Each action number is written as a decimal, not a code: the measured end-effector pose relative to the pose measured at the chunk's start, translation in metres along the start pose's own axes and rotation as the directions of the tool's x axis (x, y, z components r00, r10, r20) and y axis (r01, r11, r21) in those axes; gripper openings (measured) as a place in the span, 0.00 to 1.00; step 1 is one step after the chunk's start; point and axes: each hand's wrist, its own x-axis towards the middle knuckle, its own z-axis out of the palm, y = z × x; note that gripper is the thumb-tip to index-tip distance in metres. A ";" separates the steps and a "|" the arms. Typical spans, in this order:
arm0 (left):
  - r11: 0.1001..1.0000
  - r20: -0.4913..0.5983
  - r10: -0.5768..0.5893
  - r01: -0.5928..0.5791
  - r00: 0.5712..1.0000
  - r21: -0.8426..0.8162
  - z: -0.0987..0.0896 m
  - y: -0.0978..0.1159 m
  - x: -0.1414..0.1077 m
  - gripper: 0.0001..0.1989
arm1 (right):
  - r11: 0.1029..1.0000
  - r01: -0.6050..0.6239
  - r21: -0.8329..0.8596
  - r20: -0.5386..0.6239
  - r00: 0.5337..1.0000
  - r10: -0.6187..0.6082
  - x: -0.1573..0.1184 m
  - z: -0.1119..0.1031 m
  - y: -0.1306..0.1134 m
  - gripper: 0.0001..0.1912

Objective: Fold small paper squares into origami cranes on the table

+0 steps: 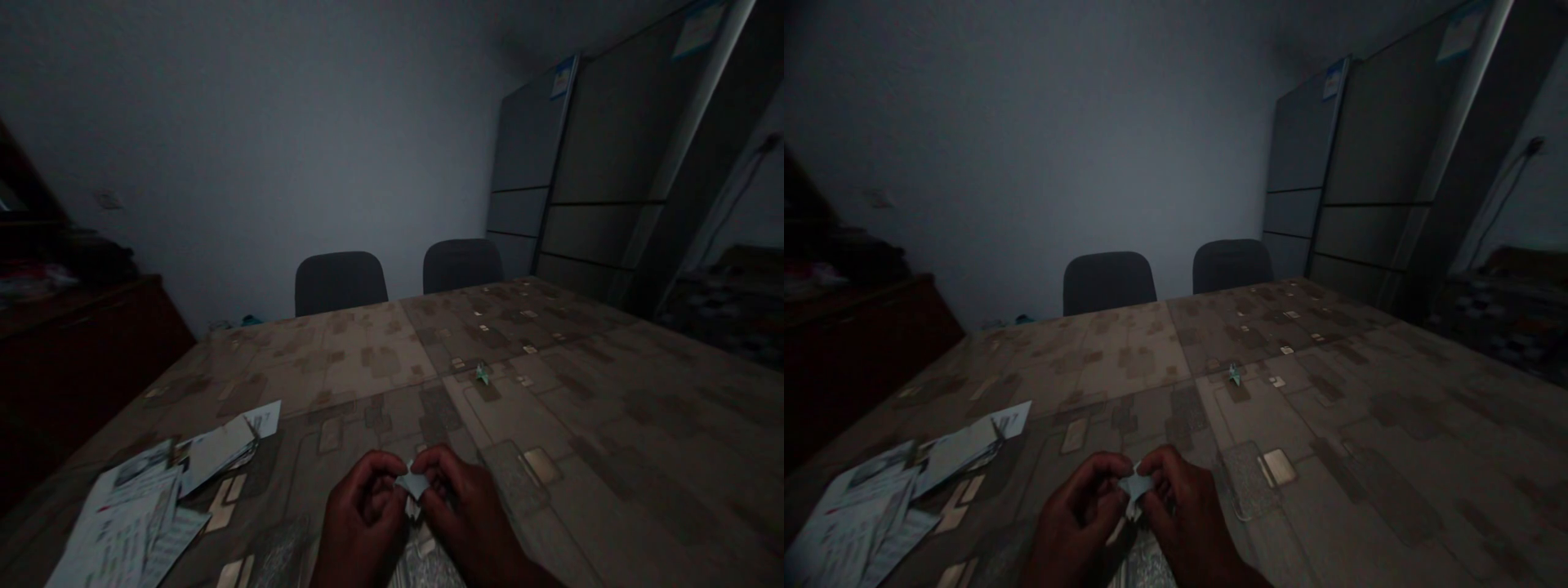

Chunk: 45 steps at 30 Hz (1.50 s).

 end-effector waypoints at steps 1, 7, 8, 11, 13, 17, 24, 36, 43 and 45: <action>1.000 -0.011 0.002 -0.001 1.000 0.009 0.001 0.001 0.000 0.03 | 1.000 0.002 -0.001 0.001 1.000 -0.002 0.000 0.000 0.000 0.08; 0.993 -0.019 0.047 -0.045 0.999 0.111 -0.001 -0.002 0.002 0.03 | 1.000 -0.013 0.017 -0.051 0.999 0.013 0.001 0.005 0.001 0.08; 0.989 -0.015 0.075 -0.072 0.997 0.125 -0.002 -0.003 0.003 0.04 | 0.999 -0.011 0.034 -0.053 0.998 0.013 0.001 0.005 0.001 0.08; 0.969 0.019 0.209 -0.210 0.978 0.130 -0.006 -0.006 0.003 0.06 | 0.998 0.022 0.055 -0.056 0.998 -0.019 0.000 0.004 0.001 0.06; 0.941 0.058 0.314 -0.319 0.948 0.116 -0.009 -0.007 0.003 0.07 | 0.998 0.059 0.036 -0.058 0.997 -0.057 -0.001 0.002 0.001 0.06; 0.898 0.087 0.408 -0.417 0.909 0.140 -0.012 -0.005 0.001 0.10 | 0.989 0.141 -0.035 -0.067 0.987 -0.143 -0.004 -0.002 0.001 0.08; 0.887 0.074 0.400 -0.406 0.913 0.220 -0.009 0.001 0.000 0.09 | 0.991 0.119 -0.059 -0.087 0.988 -0.124 -0.004 -0.001 0.003 0.07; 0.964 -0.068 0.248 -0.240 0.966 0.113 -0.004 -0.004 -0.003 0.10 | 0.995 0.090 0.053 -0.103 0.991 -0.084 -0.003 0.001 0.001 0.08; 0.899 0.085 0.382 -0.391 0.920 0.195 -0.012 -0.005 0.002 0.06 | 0.988 0.157 -0.007 -0.093 0.983 -0.157 -0.003 0.000 0.004 0.08; 0.868 0.129 0.423 -0.442 0.897 0.227 -0.015 -0.005 0.004 0.07 | 0.979 0.191 -0.066 -0.096 0.976 -0.197 -0.003 0.000 0.005 0.08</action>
